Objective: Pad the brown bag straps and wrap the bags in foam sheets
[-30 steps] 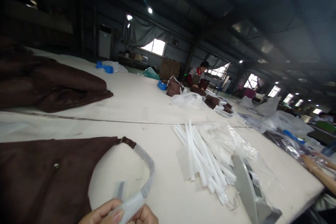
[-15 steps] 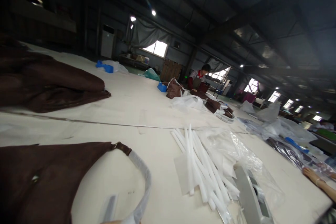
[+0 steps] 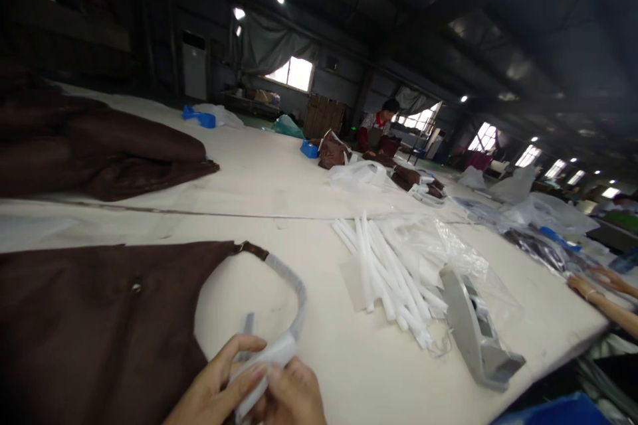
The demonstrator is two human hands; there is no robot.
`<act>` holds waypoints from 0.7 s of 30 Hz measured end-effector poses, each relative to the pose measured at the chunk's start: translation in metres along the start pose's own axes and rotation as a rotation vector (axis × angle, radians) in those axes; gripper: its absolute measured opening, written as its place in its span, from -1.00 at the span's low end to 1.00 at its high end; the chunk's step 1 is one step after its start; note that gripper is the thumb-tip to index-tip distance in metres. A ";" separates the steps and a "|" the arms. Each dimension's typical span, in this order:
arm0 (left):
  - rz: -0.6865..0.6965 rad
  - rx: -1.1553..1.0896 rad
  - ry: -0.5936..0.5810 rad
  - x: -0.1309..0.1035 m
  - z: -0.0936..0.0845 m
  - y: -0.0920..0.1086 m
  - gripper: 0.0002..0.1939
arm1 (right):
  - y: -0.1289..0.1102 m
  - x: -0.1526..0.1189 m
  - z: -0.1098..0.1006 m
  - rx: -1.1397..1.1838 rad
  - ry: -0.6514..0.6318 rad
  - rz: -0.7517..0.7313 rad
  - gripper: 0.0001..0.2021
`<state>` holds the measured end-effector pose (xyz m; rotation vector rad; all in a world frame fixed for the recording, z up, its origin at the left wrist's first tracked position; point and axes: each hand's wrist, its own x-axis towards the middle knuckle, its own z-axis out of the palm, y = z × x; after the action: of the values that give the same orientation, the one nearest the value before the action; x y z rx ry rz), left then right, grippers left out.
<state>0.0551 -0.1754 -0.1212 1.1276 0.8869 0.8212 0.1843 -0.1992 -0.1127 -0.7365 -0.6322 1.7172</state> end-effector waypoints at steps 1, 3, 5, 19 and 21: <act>0.025 0.065 0.011 -0.003 0.002 0.005 -0.47 | -0.001 -0.003 0.006 -0.033 0.056 -0.040 -0.53; 0.066 0.153 0.016 -0.008 0.005 0.014 -0.56 | -0.003 -0.007 0.014 -0.108 0.175 -0.073 -0.58; 0.105 0.204 0.008 -0.010 0.005 0.019 -0.60 | -0.003 -0.008 0.019 -0.133 0.235 -0.083 -0.61; 0.283 1.127 0.043 -0.020 -0.036 0.105 -0.53 | -0.033 0.035 -0.004 -0.074 0.368 -0.198 -0.56; 0.215 1.456 0.149 -0.020 -0.069 0.128 -0.47 | -0.044 0.045 -0.017 -0.094 0.427 -0.216 -0.55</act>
<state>-0.0281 -0.1366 -0.0063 2.4584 1.5639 0.3201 0.2161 -0.1435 -0.0986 -1.0264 -0.4752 1.2862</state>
